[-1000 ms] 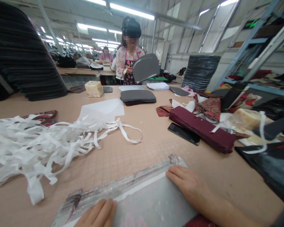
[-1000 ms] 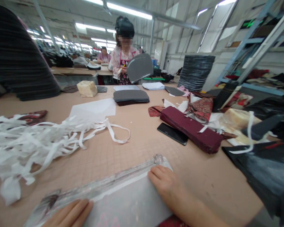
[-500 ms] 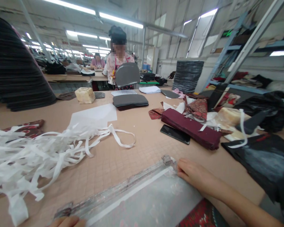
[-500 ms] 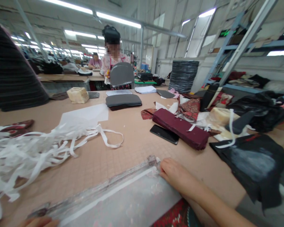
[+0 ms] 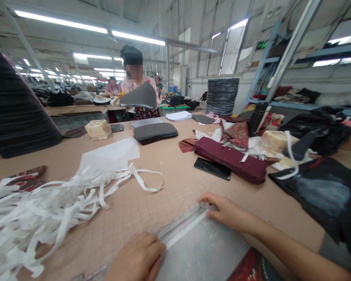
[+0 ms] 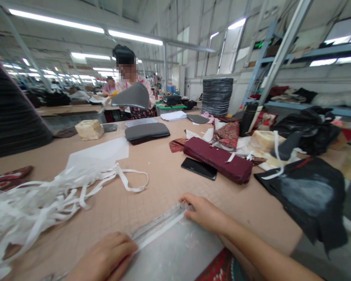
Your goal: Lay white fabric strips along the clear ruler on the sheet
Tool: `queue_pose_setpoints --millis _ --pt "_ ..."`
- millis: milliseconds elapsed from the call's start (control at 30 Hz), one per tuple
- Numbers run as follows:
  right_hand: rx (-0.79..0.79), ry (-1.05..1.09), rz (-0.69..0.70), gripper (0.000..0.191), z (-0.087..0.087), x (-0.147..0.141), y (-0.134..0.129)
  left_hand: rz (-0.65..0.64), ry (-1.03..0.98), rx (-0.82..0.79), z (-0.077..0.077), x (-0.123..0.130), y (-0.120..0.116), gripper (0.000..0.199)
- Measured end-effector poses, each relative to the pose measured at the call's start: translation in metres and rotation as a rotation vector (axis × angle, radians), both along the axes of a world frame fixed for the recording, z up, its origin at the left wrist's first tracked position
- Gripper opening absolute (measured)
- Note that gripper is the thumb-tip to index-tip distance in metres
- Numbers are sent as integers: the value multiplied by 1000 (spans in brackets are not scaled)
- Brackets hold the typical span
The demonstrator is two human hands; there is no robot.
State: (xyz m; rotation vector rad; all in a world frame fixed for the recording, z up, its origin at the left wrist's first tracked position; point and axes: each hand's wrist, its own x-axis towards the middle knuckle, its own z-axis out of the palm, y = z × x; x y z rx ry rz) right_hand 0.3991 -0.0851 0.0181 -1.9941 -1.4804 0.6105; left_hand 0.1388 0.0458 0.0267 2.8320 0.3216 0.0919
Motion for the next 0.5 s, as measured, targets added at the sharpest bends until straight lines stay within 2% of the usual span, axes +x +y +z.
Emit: queue_pose_setpoints --millis 133,200,267,333,400,500 --pt "137 165 54 30 -7 0 1 -45 -152 -152 -8 42 -7 24" --pt "195 245 59 27 -10 0 -2 -35 -242 -202 -13 63 -13 28" --pt "237 258 54 27 -14 1 -4 -2 -259 -224 -16 80 -18 23" --pt "277 174 17 31 -19 0 -7 39 -196 -241 -19 93 -20 15" --pt "343 3 -37 30 -23 0 -9 72 -109 -246 -21 100 -20 13" --pt "386 -290 -18 15 -29 -2 -15 76 -58 -203 -24 103 -20 14"
